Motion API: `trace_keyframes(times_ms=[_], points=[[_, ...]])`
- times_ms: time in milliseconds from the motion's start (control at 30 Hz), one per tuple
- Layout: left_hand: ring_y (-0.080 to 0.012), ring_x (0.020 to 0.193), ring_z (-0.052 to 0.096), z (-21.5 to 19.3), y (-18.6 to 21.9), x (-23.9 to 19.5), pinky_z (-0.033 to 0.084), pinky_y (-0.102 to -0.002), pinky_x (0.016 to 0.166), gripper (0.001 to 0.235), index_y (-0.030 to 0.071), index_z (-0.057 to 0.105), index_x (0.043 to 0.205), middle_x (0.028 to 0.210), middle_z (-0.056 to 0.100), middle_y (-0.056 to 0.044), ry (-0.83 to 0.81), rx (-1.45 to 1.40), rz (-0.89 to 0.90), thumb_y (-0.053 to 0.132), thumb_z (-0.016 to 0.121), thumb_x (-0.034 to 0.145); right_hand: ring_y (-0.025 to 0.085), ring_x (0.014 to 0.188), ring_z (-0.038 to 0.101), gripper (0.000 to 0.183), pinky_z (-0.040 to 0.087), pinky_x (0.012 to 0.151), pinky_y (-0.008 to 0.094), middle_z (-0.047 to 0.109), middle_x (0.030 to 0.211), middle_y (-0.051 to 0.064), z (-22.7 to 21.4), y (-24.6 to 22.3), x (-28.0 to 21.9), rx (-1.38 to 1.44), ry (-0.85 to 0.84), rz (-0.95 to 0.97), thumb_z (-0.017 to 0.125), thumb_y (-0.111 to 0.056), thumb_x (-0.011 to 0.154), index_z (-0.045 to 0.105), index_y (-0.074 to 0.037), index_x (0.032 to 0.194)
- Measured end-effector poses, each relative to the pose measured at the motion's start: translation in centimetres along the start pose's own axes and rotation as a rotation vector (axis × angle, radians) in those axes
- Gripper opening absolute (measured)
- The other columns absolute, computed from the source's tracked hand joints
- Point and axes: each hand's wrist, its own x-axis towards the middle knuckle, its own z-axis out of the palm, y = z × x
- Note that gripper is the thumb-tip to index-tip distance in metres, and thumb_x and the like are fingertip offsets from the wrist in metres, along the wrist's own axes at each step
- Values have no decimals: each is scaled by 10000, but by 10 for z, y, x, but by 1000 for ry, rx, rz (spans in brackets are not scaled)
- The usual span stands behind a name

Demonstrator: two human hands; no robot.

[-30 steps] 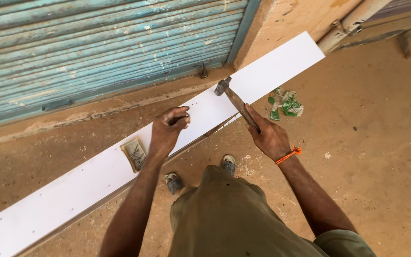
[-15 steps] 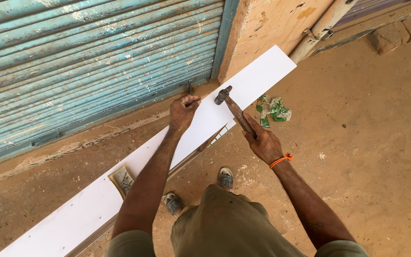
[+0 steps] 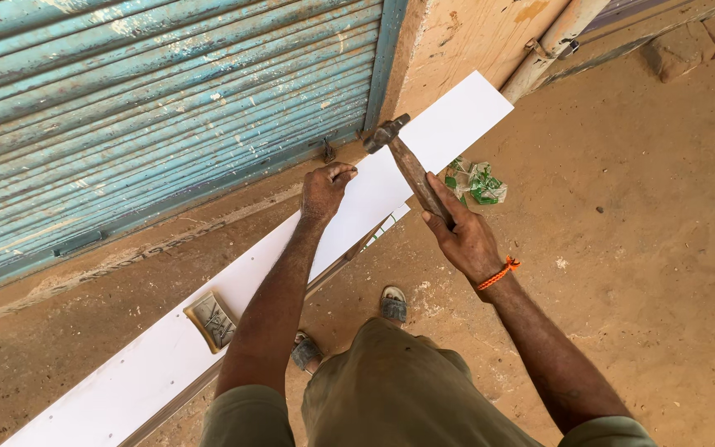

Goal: The person hammers nails into a long white board using a hammer. They repeatedly pick up nails from a small box and drive them into the board while standing on a dirt floor.

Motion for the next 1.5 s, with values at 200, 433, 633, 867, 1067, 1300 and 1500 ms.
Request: trace_keyframes(times_ms=[200,433,633,867,1067,1300,1500], points=[[-136,891,767,-3,13,-5,619,-365,799,200,147,789,1107,1030,806,-33,-18,54,-53,254,698,965,167,507,659,676,622,526,376,780,897,117,1,-1,23,-349,-292,37,645,-338,1004,334,-352,1604],[-162,917,769,-1,3,-4,612,-362,844,192,118,781,1107,1068,797,-58,-16,62,-35,234,732,962,170,567,680,677,617,537,400,773,951,155,-2,-5,16,-334,-132,-120,655,-291,1005,350,-303,1610],[-271,1007,744,-10,-3,-9,589,-427,874,293,60,712,1230,1135,756,-151,49,195,175,192,662,972,164,502,631,656,589,445,339,753,999,62,-29,-24,21,-125,-153,-4,644,-233,1008,357,-317,1593],[-286,975,749,-21,9,-28,601,-448,869,274,110,726,1213,1106,757,-159,-12,469,13,271,606,1027,99,696,649,637,632,530,229,651,1179,174,-35,-16,13,340,475,-513,574,-161,1188,192,-260,1687],[-295,916,762,-15,-8,-23,618,-443,834,294,90,735,1193,1090,755,-172,57,414,60,299,636,1012,76,479,570,744,462,602,401,768,985,187,17,-5,20,-439,-271,3,624,-261,1007,252,-275,1652],[-314,951,751,-19,5,-27,598,-464,864,277,93,745,1185,1076,758,-175,14,428,20,271,617,1016,99,658,654,655,641,512,263,681,1151,158,-27,-16,16,269,268,-270,615,-209,1117,267,-254,1670],[-283,958,758,-24,11,-33,614,-427,864,229,75,741,1166,1124,752,-168,87,329,56,201,635,1007,124,520,567,657,579,475,291,731,916,99,18,11,14,-128,-14,-200,594,-259,1108,240,-302,1661]])
